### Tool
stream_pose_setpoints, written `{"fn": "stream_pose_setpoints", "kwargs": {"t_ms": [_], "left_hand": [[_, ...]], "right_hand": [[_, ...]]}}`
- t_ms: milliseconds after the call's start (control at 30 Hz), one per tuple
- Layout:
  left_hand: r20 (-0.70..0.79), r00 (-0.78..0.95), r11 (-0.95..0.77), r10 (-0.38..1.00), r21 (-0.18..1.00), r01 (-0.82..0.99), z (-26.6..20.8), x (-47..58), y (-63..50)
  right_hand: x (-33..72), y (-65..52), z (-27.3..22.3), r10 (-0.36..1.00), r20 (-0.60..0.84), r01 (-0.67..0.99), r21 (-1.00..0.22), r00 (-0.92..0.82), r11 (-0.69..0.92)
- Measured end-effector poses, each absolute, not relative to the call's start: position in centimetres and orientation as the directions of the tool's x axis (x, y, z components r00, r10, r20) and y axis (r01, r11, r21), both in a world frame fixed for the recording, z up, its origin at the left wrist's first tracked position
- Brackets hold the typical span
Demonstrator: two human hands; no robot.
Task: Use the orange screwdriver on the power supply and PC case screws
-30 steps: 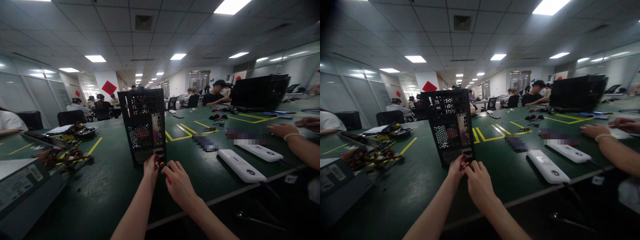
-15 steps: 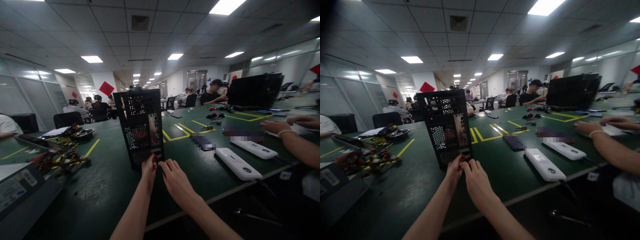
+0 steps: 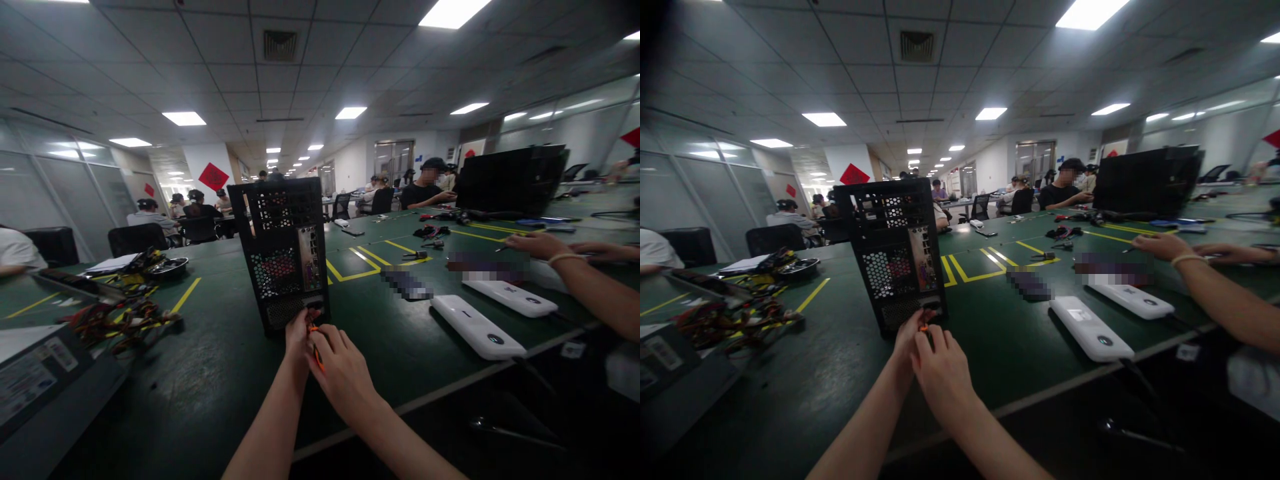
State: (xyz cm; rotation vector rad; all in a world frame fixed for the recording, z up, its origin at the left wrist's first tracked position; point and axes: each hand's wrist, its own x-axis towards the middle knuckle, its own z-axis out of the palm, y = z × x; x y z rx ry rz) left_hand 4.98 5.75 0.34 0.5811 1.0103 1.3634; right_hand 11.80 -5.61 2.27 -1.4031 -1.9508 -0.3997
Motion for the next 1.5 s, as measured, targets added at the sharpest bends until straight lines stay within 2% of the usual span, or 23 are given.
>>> {"fn": "stream_pose_setpoints", "kwargs": {"t_ms": [100, 233, 333, 400, 500, 567, 733, 800, 1000, 1200, 1367, 1500], "left_hand": [[-0.274, -0.098, 0.185, 0.957, 0.831, -0.524, 0.2, 5.0, 5.8], [-0.249, -0.108, 0.154, 0.962, 0.828, -0.54, 0.2, 5.1, 5.5], [-0.254, -0.111, 0.157, 0.961, 0.83, -0.535, 0.5, 5.2, 5.2], [-0.272, -0.11, 0.173, 0.956, 0.826, -0.537, 0.8, 5.2, 5.1], [-0.289, -0.101, 0.192, 0.952, 0.819, -0.541, 1.0, 5.3, 5.1], [-0.287, -0.102, 0.188, 0.952, 0.817, -0.545, 0.9, 5.3, 5.2], [-0.264, -0.082, 0.17, 0.961, 0.797, -0.579, 0.5, 5.3, 5.3], [-0.26, -0.079, 0.166, 0.962, 0.793, -0.586, 0.4, 5.2, 5.4], [-0.261, -0.07, 0.178, 0.963, 0.806, -0.564, 0.2, 5.3, 5.7], [-0.236, -0.124, 0.135, 0.964, 0.831, -0.539, 0.3, 5.4, 5.6], [-0.227, -0.089, 0.141, 0.97, 0.819, -0.556, 0.3, 5.3, 5.6], [-0.225, -0.079, 0.146, 0.971, 0.821, -0.551, 0.0, 5.3, 5.8]], "right_hand": [[11.9, -5.4, 2.3, 0.744, 0.657, 0.937, -0.17, -0.123, 0.304], [12.4, -5.2, 2.2, 0.729, 0.645, 0.939, -0.054, -0.228, 0.341], [12.7, -5.3, 2.3, 0.739, 0.618, 0.937, -0.012, -0.268, 0.35], [12.9, -5.5, 2.5, 0.756, 0.605, 0.938, -0.04, -0.251, 0.344], [13.1, -5.5, 2.8, 0.801, 0.58, 0.939, -0.174, -0.146, 0.297], [13.1, -5.5, 2.9, 0.81, 0.579, 0.938, -0.221, -0.094, 0.267], [13.2, -5.4, 2.8, 0.719, 0.653, 0.937, -0.042, -0.237, 0.347], [13.2, -5.4, 2.9, 0.71, 0.655, 0.93, -0.029, -0.259, 0.366], [13.1, -5.3, 3.0, 0.778, 0.62, 0.935, -0.208, -0.1, 0.286], [13.6, -5.5, 3.1, 0.727, 0.632, 0.935, -0.014, -0.267, 0.356], [14.0, -5.5, 3.2, 0.724, 0.657, 0.948, -0.043, -0.21, 0.314], [13.4, -5.2, 3.1, 0.74, 0.662, 0.943, -0.16, -0.116, 0.291]]}}
